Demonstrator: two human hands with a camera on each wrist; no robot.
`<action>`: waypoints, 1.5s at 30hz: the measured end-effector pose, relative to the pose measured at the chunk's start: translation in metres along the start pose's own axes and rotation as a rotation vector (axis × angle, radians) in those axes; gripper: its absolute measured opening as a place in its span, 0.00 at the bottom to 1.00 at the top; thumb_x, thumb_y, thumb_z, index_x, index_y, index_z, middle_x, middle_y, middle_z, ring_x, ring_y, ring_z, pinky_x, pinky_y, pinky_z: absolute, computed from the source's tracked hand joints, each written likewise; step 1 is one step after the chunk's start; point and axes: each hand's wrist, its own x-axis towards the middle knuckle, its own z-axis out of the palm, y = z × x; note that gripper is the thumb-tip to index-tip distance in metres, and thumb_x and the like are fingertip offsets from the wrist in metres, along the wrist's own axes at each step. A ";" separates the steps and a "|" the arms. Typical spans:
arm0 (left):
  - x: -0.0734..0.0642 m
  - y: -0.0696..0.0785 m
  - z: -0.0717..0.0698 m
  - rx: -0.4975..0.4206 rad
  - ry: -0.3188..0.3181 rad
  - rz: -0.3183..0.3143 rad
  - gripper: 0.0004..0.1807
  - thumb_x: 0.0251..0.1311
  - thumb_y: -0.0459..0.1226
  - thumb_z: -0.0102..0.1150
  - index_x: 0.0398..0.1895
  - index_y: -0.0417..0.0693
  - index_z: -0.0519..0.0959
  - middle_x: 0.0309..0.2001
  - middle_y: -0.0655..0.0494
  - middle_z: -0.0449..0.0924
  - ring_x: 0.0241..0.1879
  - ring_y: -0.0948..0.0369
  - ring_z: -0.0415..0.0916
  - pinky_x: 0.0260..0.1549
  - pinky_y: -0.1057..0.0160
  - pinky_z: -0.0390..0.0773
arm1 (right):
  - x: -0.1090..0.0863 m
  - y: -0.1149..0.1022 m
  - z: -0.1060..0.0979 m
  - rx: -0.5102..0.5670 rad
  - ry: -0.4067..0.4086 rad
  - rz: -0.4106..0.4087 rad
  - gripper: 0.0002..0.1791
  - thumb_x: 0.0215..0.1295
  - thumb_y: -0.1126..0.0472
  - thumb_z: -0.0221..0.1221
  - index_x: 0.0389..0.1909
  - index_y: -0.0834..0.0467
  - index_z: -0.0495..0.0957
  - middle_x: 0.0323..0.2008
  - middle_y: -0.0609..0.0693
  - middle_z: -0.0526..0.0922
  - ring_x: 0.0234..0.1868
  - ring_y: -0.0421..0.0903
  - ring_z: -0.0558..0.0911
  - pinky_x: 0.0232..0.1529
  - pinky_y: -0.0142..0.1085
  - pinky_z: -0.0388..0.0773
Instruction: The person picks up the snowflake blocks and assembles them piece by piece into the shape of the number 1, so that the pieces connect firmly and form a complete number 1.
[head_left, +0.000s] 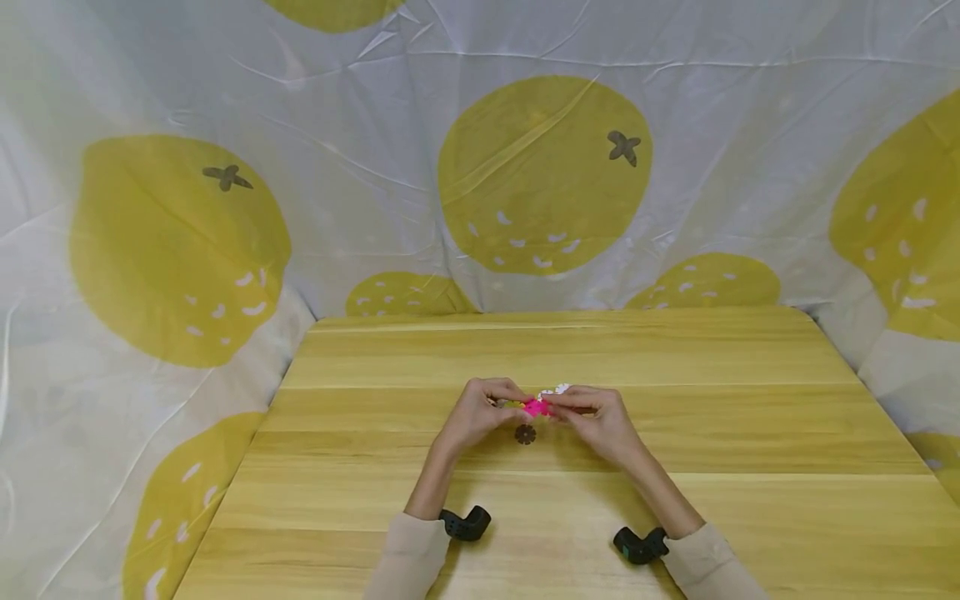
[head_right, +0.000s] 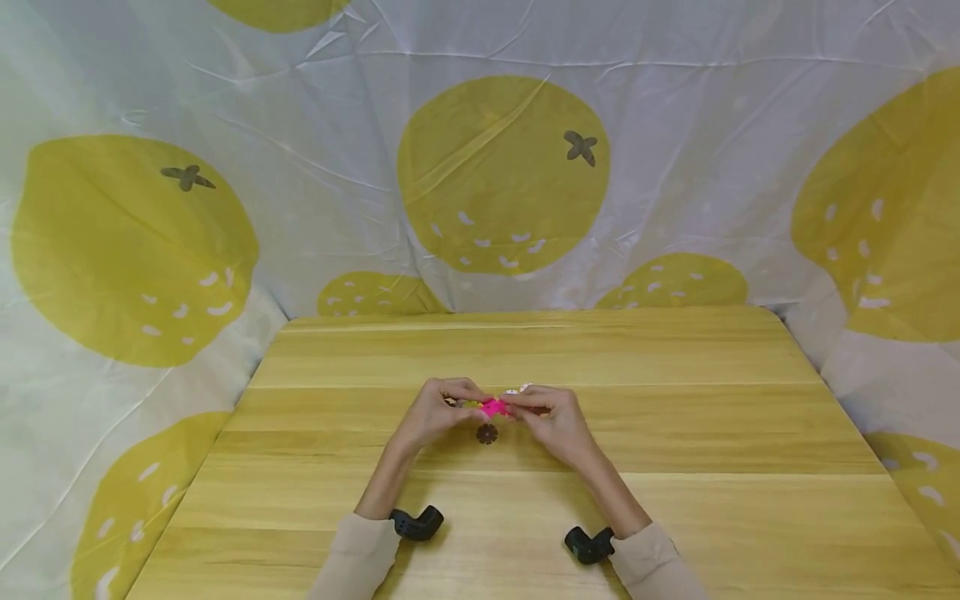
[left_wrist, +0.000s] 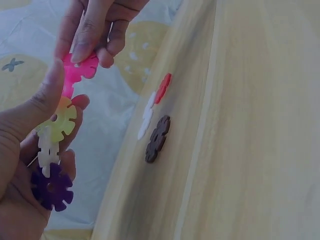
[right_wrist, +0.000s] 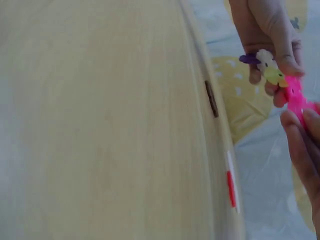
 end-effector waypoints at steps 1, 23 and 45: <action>0.000 0.001 0.001 0.002 0.001 0.005 0.08 0.56 0.34 0.76 0.39 0.43 0.92 0.37 0.48 0.89 0.33 0.65 0.72 0.31 0.72 0.69 | 0.000 0.000 0.000 -0.013 0.005 -0.011 0.12 0.66 0.76 0.64 0.48 0.68 0.88 0.38 0.62 0.89 0.37 0.51 0.89 0.38 0.43 0.88; 0.000 0.005 0.000 0.019 -0.040 -0.012 0.11 0.58 0.35 0.75 0.44 0.43 0.91 0.41 0.46 0.90 0.32 0.62 0.68 0.29 0.71 0.66 | 0.002 -0.003 0.001 0.022 0.016 0.055 0.09 0.68 0.68 0.65 0.47 0.63 0.89 0.39 0.60 0.90 0.34 0.60 0.89 0.37 0.45 0.88; 0.005 0.008 0.027 0.420 0.080 0.150 0.23 0.57 0.37 0.75 0.56 0.42 0.86 0.46 0.51 0.90 0.47 0.57 0.87 0.49 0.61 0.85 | 0.005 -0.003 0.000 0.132 0.136 0.302 0.13 0.70 0.67 0.65 0.51 0.70 0.85 0.42 0.69 0.88 0.34 0.42 0.91 0.41 0.50 0.88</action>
